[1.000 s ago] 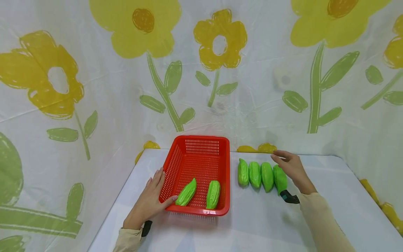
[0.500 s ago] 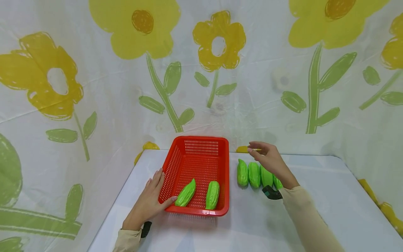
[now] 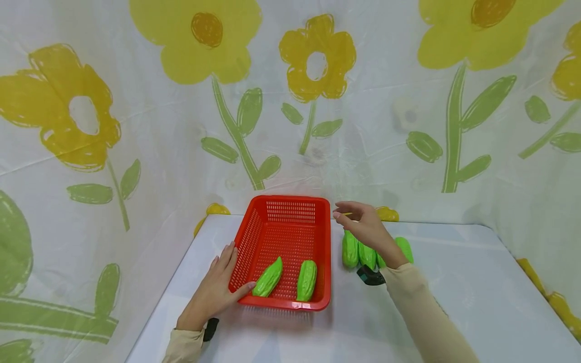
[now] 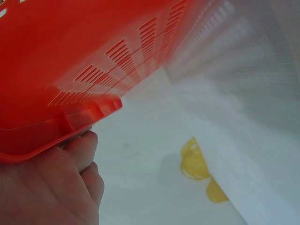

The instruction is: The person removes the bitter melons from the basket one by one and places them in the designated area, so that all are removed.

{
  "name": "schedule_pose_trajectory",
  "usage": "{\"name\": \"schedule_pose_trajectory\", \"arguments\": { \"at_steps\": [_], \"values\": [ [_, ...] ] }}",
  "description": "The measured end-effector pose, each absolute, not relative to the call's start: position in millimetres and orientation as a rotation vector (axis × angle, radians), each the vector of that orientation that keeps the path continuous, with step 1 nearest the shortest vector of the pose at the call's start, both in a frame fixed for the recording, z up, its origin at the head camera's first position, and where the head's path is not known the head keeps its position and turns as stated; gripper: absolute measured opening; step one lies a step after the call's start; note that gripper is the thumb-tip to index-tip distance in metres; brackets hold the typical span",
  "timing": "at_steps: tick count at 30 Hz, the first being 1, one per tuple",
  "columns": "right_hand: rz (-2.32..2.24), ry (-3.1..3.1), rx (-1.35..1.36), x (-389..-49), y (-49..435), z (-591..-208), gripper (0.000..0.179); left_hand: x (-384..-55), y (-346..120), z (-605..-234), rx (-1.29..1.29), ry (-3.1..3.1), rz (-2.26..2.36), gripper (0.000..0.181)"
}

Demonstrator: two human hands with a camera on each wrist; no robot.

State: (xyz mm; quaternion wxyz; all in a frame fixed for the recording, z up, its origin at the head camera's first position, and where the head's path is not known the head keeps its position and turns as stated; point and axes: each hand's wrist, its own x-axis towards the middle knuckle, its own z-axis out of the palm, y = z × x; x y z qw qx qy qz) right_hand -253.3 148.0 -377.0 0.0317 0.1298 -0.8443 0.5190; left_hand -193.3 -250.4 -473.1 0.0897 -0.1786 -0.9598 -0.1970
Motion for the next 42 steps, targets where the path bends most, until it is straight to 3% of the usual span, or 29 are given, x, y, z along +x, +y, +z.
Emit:
{"name": "schedule_pose_trajectory", "arguments": {
  "at_steps": [20, 34, 42],
  "values": [
    [1.573, -2.693, 0.559, -270.6, 79.0, -379.7, 0.044, -194.5, -250.3, -473.5, -0.532, -2.854, -0.577, 0.102],
    [1.609, -2.776, 0.469, -277.4, 36.2, -407.4, 0.041, -192.5, -251.7, -475.3, -0.513, -2.875, -0.606, 0.103],
    [1.559, -2.892, 0.436, -282.6, 24.6, -428.9, 0.051, -192.7, -250.7, -474.4, -0.516, -2.875, -0.596, 0.103]
  ]
}}
